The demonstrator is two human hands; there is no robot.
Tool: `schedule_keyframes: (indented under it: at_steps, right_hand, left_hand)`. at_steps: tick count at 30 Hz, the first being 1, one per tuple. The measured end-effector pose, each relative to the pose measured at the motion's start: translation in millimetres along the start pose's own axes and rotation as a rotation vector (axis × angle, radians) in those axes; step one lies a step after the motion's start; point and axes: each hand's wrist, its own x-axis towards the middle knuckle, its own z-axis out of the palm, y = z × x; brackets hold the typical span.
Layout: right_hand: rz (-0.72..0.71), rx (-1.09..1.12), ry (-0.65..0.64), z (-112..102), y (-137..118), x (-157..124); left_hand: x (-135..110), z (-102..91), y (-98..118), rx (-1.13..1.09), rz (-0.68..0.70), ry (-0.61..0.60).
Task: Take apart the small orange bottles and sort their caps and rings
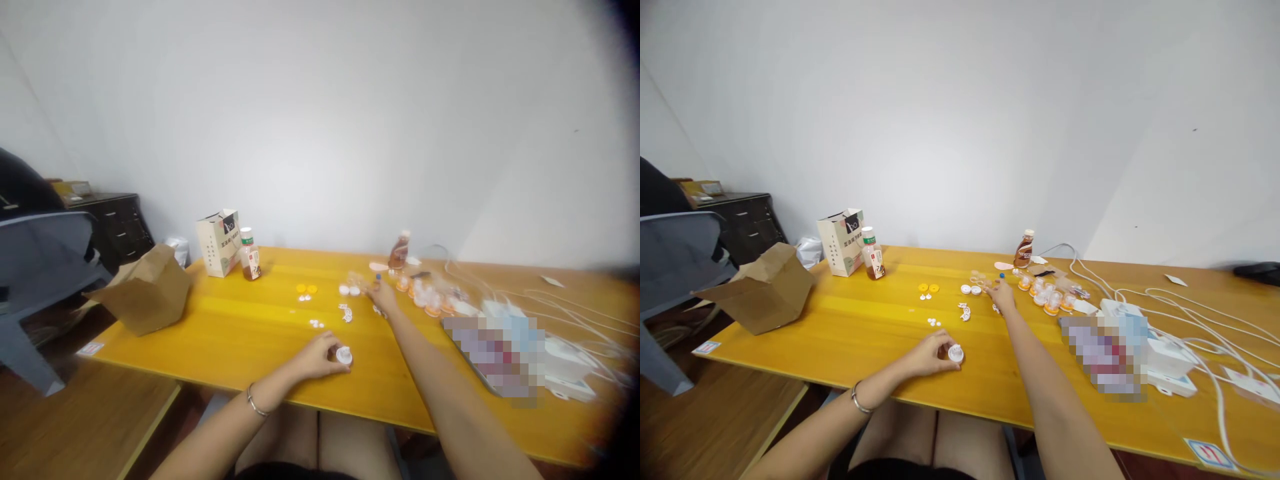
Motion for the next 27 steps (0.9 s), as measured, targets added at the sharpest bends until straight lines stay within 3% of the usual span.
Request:
schedule_keyframes:
  at_steps: [4, 7, 10, 12, 15, 18, 27]
  right_hand:
    - [-0.018, 0.062, 0.024, -5, -1, -17]
    - [-0.104, 0.135, -0.052, -7, -6, -52]
    - [-0.204, 0.209, -0.2, -8, -13, -99]
    - [-0.351, 0.312, -0.39, -9, -18, -127]
    - [-0.451, 0.289, -0.517, -13, -25, -155]
    - [-0.55, 0.25, -0.579, -16, -29, -165]
    - [-0.784, -0.008, -0.513, -18, -35, -170]
  left_hand:
    - [0, -1.6, 2, 0.002, 0.015, -0.003]
    - [-1, -2.6, 4, -0.004, 0.022, -0.004]
    - [-1, -2.9, 4, 0.001, 0.011, 0.003]
    - [-1, -2.6, 4, 0.005, 0.004, 0.006]
    - [-1, -1.9, 2, -0.003, 0.018, 0.003]
    - [0, -1.0, 0, -0.004, 0.024, 0.014]
    - [-1, -1.8, 2, 0.035, 0.049, 0.024]
